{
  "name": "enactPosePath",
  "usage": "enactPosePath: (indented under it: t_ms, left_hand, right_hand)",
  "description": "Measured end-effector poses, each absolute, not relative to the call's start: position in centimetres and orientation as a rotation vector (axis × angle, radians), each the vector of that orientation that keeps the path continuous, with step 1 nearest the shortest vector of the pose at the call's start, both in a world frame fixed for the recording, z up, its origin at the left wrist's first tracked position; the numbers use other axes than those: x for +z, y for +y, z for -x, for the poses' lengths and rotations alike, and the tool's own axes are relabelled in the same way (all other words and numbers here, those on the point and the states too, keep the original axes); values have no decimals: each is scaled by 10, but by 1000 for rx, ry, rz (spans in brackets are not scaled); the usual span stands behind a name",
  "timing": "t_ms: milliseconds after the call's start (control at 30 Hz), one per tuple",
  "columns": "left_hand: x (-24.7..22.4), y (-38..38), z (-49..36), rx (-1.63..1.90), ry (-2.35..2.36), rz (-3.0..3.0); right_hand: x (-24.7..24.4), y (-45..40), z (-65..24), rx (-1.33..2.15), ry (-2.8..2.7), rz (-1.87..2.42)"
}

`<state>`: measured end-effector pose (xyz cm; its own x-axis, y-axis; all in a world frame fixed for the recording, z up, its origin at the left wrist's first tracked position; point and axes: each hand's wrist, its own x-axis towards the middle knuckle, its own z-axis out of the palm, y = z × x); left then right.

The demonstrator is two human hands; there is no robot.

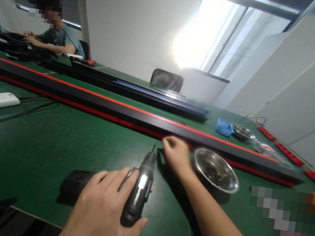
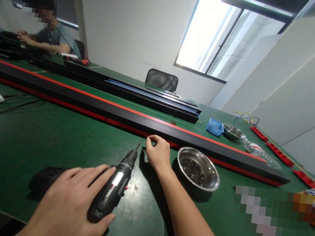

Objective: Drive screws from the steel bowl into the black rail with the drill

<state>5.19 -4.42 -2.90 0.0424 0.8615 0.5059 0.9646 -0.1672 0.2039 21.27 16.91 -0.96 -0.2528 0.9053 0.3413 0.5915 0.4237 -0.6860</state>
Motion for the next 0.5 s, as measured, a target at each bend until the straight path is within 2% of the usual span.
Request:
enactPosePath:
  t_ms: [267, 500]
  left_hand:
    - [-16, -21, -54, -654, -1972, 2175]
    - [-9, -10, -53, -566, -1966, 2179]
  right_hand:
    - [49, 158, -274, 186, -2023, 1707]
    - [41, 177, -335, 187, -1950, 2308]
